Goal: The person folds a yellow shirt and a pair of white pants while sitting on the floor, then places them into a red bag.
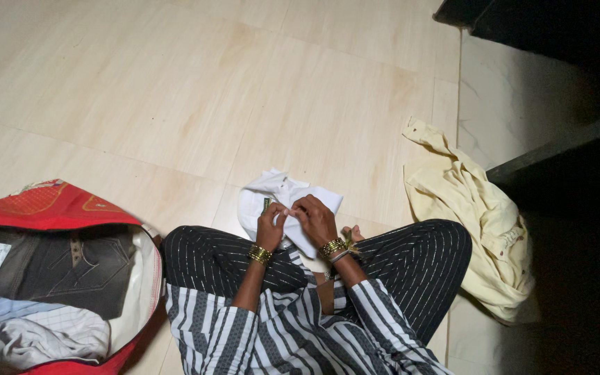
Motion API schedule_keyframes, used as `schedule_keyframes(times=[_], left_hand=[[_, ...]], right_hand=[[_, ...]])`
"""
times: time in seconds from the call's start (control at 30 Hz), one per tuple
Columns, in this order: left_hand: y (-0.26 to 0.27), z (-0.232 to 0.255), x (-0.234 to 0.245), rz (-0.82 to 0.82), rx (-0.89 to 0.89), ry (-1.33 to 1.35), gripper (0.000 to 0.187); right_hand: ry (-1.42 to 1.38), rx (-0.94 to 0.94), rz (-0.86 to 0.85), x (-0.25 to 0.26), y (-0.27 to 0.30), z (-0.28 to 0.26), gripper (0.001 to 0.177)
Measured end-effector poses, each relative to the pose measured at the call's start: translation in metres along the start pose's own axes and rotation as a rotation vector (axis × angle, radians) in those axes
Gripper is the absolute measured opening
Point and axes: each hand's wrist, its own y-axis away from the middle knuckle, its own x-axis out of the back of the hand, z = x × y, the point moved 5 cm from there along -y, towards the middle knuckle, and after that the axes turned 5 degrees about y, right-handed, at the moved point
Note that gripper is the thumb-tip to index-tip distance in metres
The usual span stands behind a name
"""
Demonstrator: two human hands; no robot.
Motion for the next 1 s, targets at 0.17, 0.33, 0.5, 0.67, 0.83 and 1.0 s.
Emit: schedule_keyframes(times=[0.17, 0.33, 0.5, 0.67, 0.83, 1.0], left_hand=[[0.003, 0.003, -0.001, -0.006, 0.022, -0.086, 0.01], [0.004, -0.002, -0.01, -0.286, 0.049, 0.037, 0.016], [0.018, 0.015, -0.027, -0.479, 0.174, -0.122, 0.035], [-0.019, 0.112, -0.041, -0.402, 0.074, -0.412, 0.066], [-0.065, 0.237, -0.041, -0.181, -0.349, -0.521, 0.022], [-0.067, 0.274, -0.007, 0.084, -0.432, -0.045, 0.017]], right_hand=[[-0.17, -0.023, -0.115, -0.029, -0.003, 0.033, 0.018], [-0.496, -0.209, -0.079, -0.077, -0.016, 0.111, 0.014], [-0.547, -0.345, 0.067, -0.07, -0.027, 0.148, 0.019], [-0.674, -0.187, 0.061, 0.013, -0.051, 0.084, 0.017], [-0.819, 0.032, 0.151, 0.133, -0.064, -0.038, 0.012], [-0.683, 0.31, 0.198, 0.186, -0.046, -0.115, 0.022]])
